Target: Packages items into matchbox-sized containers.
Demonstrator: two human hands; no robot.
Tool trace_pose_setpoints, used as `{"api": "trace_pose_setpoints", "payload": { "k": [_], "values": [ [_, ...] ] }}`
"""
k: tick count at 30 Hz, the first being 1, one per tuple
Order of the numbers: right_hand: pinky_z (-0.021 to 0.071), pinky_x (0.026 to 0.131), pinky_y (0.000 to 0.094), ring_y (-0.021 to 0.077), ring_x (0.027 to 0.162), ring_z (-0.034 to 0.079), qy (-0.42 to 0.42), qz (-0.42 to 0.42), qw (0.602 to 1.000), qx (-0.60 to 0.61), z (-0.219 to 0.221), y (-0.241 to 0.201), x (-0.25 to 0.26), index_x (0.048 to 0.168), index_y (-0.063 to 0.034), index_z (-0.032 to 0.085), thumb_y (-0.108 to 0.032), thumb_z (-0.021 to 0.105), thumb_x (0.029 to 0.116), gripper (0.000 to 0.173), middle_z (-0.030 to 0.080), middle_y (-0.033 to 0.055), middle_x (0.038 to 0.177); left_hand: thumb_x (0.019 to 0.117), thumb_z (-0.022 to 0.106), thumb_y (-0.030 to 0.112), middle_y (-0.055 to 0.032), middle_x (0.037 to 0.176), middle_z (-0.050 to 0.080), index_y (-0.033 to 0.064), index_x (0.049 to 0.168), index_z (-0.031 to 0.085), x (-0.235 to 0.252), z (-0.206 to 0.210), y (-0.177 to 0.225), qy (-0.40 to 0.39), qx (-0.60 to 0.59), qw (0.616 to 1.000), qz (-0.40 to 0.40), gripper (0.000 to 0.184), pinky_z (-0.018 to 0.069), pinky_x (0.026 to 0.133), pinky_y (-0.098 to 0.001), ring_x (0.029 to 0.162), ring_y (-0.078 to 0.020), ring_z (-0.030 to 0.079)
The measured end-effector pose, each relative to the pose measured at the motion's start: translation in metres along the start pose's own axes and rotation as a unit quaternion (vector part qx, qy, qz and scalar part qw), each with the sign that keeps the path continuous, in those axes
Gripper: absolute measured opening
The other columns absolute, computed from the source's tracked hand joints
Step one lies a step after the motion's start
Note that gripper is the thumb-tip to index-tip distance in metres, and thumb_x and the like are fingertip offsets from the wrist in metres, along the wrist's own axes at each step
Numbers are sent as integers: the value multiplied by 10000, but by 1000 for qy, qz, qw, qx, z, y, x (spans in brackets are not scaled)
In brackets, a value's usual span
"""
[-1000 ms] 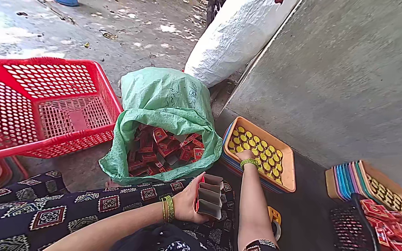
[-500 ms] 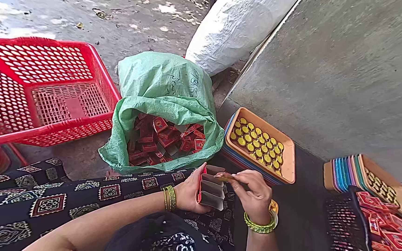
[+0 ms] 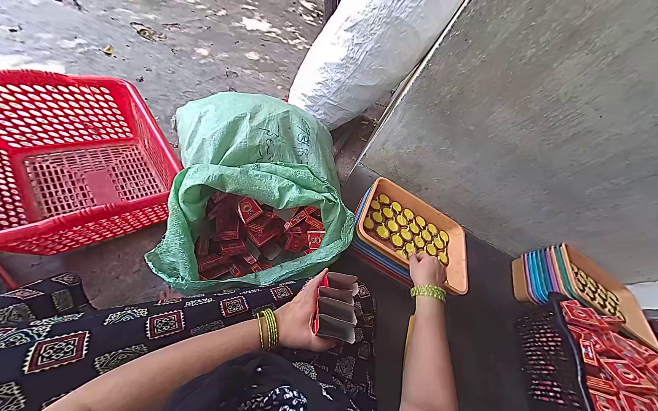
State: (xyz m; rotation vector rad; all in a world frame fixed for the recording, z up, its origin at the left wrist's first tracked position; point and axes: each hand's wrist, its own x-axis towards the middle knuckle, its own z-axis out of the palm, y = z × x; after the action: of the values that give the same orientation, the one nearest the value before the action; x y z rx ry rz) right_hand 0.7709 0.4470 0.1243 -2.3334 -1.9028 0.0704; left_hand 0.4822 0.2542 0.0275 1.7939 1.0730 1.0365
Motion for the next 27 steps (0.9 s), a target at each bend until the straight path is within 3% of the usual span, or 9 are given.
{"api": "trace_pose_setpoints", "payload": {
  "k": [2, 7, 11, 14, 18, 20, 22, 24, 27],
  "values": [
    [470, 1023, 605, 370, 1233, 627, -96, 71, 992, -41, 17, 5, 43, 1159, -55, 746, -463, 606, 991, 463, 692, 203, 1256, 569, 913, 588, -230, 1602, 328, -1, 1608, 0, 1, -1, 0, -1, -2, 1000, -4, 1503, 320, 1232, -401, 1493, -257, 351],
    [471, 1057, 564, 355, 1264, 615, -134, 115, 983, -49, 33, -5, 73, 1184, 28, 706, -456, 772, 855, 589, 663, 231, 1295, 574, 916, 570, -238, 1603, 324, -3, 1607, -2, 1, -1, -1, -1, -10, 1000, -7, 1496, 311, 1236, -402, 1498, -263, 342],
    [484, 1039, 550, 344, 1253, 616, -122, 134, 983, -43, 37, -9, 74, 1170, 30, 703, -425, 812, 797, 598, 662, 225, 1286, 579, 913, 577, -245, 1615, 296, -21, 1603, 8, 2, -2, -2, -5, -4, 1000, -4, 1492, 284, 1249, -402, 1512, -274, 311],
    [469, 1070, 533, 357, 1281, 599, -121, 118, 985, -41, 41, -2, 77, 1222, 49, 671, -376, 797, 831, 591, 644, 245, 1312, 579, 909, 577, -264, 1604, 305, -30, 1602, 14, 1, -2, 0, 1, 0, 1000, 2, 1488, 295, 1239, -421, 1505, -297, 321],
    [498, 1005, 566, 346, 1156, 662, -16, 86, 993, 76, 36, 3, 61, 1211, -52, 706, -233, 834, 809, 459, 715, 180, 1178, 586, 915, 550, -258, 1603, 310, -23, 1604, 7, 1, -3, 3, -1, 6, 1000, -1, 1480, 289, 1243, -416, 1505, -293, 323],
    [523, 959, 528, 288, 1046, 707, 64, 34, 987, 146, 25, -2, 38, 1154, -71, 742, -234, 807, 864, 340, 756, 124, 1083, 584, 919, 542, -258, 1595, 324, -27, 1602, 11, 1, -4, 4, 0, 12, 1000, 0, 1478, 301, 1236, -415, 1494, -295, 341],
    [571, 879, 406, 209, 926, 724, 164, -75, 957, 228, 15, -6, 4, 1070, -40, 767, -224, 803, 887, 261, 759, 119, 1009, 581, 924, 532, -265, 1588, 329, -33, 1600, 13, 0, -3, 4, 3, 8, 1000, 0, 1479, 308, 1231, -414, 1489, -301, 350],
    [609, 793, 269, 122, 841, 724, 225, -225, 885, 340, -1, -15, -40, 1002, 3, 764, -151, 828, 857, 222, 751, 113, 946, 585, 921, 542, -272, 1591, 322, -41, 1596, 11, 1, -3, 3, 7, 9, 1000, 7, 1480, 297, 1238, -410, 1495, -307, 338],
    [631, 845, 311, 139, 923, 727, 173, -394, 780, 454, -30, -32, -115, 1000, -43, 769, -73, 833, 838, 176, 751, 60, 971, 586, 919, 551, -284, 1589, 321, -61, 1588, 17, 2, -2, 4, 10, 8, 1000, 12, 1481, 291, 1243, -408, 1495, -312, 341]
  ]
}}
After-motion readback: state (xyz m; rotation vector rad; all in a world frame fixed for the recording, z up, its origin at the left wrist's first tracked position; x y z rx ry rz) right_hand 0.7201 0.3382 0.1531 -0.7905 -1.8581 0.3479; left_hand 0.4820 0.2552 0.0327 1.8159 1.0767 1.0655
